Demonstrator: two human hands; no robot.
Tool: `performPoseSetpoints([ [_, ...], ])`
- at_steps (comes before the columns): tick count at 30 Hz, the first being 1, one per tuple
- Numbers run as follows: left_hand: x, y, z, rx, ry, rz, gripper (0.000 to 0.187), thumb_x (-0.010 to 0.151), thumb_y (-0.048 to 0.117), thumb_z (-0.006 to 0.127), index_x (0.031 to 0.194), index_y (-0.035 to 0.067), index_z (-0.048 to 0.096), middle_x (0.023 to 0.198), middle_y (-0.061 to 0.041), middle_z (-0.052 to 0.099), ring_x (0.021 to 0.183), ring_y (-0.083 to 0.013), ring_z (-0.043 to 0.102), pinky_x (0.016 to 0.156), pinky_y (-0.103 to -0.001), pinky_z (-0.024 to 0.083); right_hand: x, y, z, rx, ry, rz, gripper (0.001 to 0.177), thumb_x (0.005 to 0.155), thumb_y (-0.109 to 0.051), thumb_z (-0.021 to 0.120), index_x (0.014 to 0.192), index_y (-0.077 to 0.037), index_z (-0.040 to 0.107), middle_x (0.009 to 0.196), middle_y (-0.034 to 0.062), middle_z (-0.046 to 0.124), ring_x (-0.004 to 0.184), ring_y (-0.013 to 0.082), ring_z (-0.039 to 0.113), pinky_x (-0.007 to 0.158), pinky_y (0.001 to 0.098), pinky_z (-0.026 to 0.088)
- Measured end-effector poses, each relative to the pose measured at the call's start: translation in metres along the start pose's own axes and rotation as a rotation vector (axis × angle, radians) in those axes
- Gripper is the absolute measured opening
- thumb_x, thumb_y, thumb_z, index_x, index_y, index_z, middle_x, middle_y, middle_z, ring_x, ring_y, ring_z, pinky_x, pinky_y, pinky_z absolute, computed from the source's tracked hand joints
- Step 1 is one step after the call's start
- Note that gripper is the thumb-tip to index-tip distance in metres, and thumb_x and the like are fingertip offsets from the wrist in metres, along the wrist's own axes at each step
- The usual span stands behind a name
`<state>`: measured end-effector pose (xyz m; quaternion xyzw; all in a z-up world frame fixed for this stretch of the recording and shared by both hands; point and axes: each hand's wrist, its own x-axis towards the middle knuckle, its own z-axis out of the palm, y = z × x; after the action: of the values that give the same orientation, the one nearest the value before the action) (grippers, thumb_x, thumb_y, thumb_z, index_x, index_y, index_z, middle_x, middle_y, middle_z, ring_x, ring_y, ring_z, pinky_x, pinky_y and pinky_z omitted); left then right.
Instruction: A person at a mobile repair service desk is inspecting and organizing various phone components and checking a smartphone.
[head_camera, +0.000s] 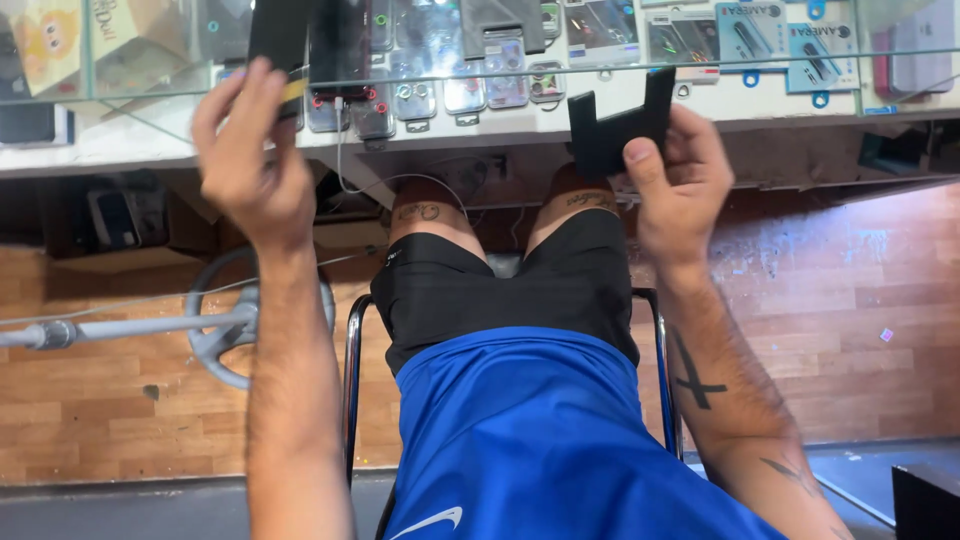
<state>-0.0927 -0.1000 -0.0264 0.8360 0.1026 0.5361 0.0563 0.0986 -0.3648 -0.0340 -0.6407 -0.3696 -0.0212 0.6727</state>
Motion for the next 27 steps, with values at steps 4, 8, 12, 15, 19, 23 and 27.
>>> performPoseSetpoints([
  [4,-0.016,0.030,-0.013,-0.131,0.517,-0.485,0.014,0.091,0.016,0.063,0.096,0.003,0.064,0.082,-0.006,0.057,0.081,-0.0176,0.054,0.072,-0.031,0.045,-0.018,-0.005,0.015,0.267,0.025,0.410,0.032,0.092,-0.016,0.057,0.117,-0.001,0.045,0.067,0.0062,0.053,0.042,0.0135,0.052,0.035,0.0198,0.040],
  [8,-0.044,0.050,-0.017,-0.510,0.671,-0.841,0.033,0.083,0.036,0.070,0.096,0.007,0.063,0.086,-0.006,0.064,0.067,-0.0130,0.057,0.043,-0.023,0.041,-0.025,-0.023,0.025,0.262,-0.117,0.354,0.028,0.095,-0.010,0.051,0.119,-0.002,0.039,0.079,0.0136,0.054,0.050,0.0200,0.059,0.037,0.0242,0.048],
  [12,-0.075,0.068,-0.010,-0.831,0.677,-1.193,0.032,0.082,0.022,0.071,0.106,0.012,0.051,0.084,-0.001,0.056,0.069,-0.0096,0.054,0.050,-0.030,0.052,-0.030,-0.042,0.033,0.234,-0.228,0.417,0.040,0.089,-0.003,0.054,0.126,0.001,0.040,0.103,0.0160,0.058,0.056,0.0164,0.060,0.051,0.0245,0.056],
  [15,-0.069,0.090,-0.006,-0.957,0.570,-1.216,0.035,0.081,0.025,0.071,0.104,0.010,0.048,0.084,-0.005,0.057,0.068,-0.0135,0.057,0.051,-0.031,0.053,-0.033,-0.048,0.037,0.218,-0.257,0.456,0.039,0.086,-0.002,0.056,0.123,0.000,0.044,0.092,0.0132,0.060,0.052,0.0144,0.058,0.048,0.0217,0.053],
  [19,-0.062,0.111,-0.001,-1.100,0.478,-1.203,0.034,0.080,0.017,0.072,0.099,0.006,0.045,0.090,-0.014,0.061,0.073,-0.0249,0.064,0.062,-0.039,0.060,-0.045,-0.036,0.038,0.418,-0.242,0.574,0.038,0.084,-0.004,0.060,0.118,0.002,0.044,0.079,0.0141,0.061,0.050,0.0165,0.060,0.043,0.0225,0.054],
  [23,-0.059,0.120,0.001,-1.109,0.394,-1.202,0.036,0.077,0.019,0.074,0.097,0.006,0.046,0.091,-0.013,0.059,0.083,-0.0248,0.063,0.067,-0.043,0.061,-0.052,-0.034,0.038,0.499,-0.282,0.640,0.035,0.085,-0.004,0.058,0.116,0.000,0.043,0.073,0.0140,0.061,0.050,0.0186,0.062,0.044,0.0251,0.055],
  [27,-0.062,0.126,0.005,-1.065,0.392,-1.183,0.034,0.076,0.015,0.074,0.090,0.007,0.045,0.080,-0.012,0.059,0.070,-0.0230,0.064,0.064,-0.037,0.060,-0.053,-0.037,0.039,0.601,-0.309,0.728,0.038,0.084,-0.008,0.059,0.118,0.002,0.045,0.059,0.0130,0.060,0.043,0.0190,0.060,0.040,0.0236,0.053],
])
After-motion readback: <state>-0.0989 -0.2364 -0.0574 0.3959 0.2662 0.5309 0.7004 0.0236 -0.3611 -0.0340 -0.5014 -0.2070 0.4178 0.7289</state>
